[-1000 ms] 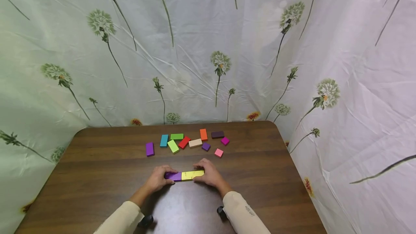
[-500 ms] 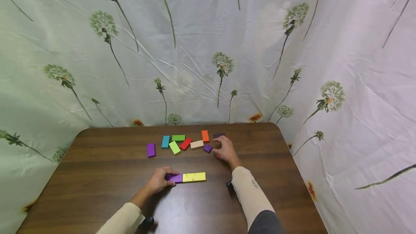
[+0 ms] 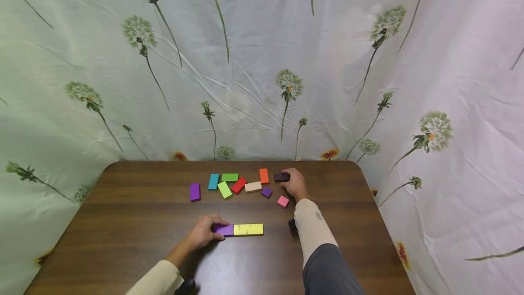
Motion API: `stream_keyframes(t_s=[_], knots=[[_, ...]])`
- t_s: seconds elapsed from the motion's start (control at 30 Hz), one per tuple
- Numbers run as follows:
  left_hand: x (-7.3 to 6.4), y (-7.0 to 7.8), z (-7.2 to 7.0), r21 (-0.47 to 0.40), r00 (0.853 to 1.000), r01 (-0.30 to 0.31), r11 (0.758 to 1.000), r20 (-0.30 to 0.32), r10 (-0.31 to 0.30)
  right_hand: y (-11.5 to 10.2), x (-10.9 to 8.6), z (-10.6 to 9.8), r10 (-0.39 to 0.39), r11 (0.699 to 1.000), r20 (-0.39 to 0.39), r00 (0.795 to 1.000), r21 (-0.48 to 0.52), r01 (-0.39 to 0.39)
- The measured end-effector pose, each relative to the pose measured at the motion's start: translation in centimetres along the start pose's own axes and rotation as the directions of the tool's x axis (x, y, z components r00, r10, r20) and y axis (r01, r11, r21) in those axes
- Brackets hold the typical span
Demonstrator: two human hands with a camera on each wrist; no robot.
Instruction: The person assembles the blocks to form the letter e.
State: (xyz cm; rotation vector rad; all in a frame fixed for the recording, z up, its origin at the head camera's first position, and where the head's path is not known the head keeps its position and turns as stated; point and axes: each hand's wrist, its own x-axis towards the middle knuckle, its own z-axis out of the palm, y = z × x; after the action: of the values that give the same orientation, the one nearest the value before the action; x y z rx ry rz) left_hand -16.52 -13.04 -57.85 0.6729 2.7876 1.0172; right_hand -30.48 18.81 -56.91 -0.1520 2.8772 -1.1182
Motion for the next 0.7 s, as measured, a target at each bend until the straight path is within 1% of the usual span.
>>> stream_keyframes(t_s=[0.1,0.2,0.3,0.4,0.47,0.53,0.7], knots=[[-0.1,0.0,0.0,-0.004,1.000,-0.006,1.000,0.005,0.006,-0.1,0.1,0.2,0.009,0.999,0.002,1.000,-0.034,-0.009],[-0.1,-0.1,-0.1,0.000,1.000,-0.017,1.000,-0.003,0.017,-0.3,0.3,0.3,-0.002,0.997,-0.003,1.000,-0.071,0.001],[0.0,0.0,0.2,0.002,1.000,-0.017,1.000,-0.011,0.017,-0.4,0.1,-0.1,-0.026,0.993,-0.008,1.000,-0.118,0.025],[0.1,0.0,0.2,-0.002,1.000,-0.028,1.000,-0.015,0.028,-0.6,0.0,-0.4,-0.028,0.990,-0.034,0.999,-0.142,0.023],[0.2,0.1,0.2,-0.006,0.999,-0.031,1.000,-0.013,0.031,-0.9,-0.1,-0.5,-0.017,0.991,-0.058,0.998,-0.132,0.009],[0.1,0.1,0.2,-0.006,0.999,-0.039,0.999,-0.011,0.039,-1.4,-0.3,-0.6,-0.010,0.996,-0.080,0.997,-0.094,0.003],[0.0,-0.1,0.2,-0.009,1.000,-0.004,1.000,0.000,0.004,-3.1,-1.4,-0.3,-0.043,0.999,-0.112,0.993,0.025,0.046]])
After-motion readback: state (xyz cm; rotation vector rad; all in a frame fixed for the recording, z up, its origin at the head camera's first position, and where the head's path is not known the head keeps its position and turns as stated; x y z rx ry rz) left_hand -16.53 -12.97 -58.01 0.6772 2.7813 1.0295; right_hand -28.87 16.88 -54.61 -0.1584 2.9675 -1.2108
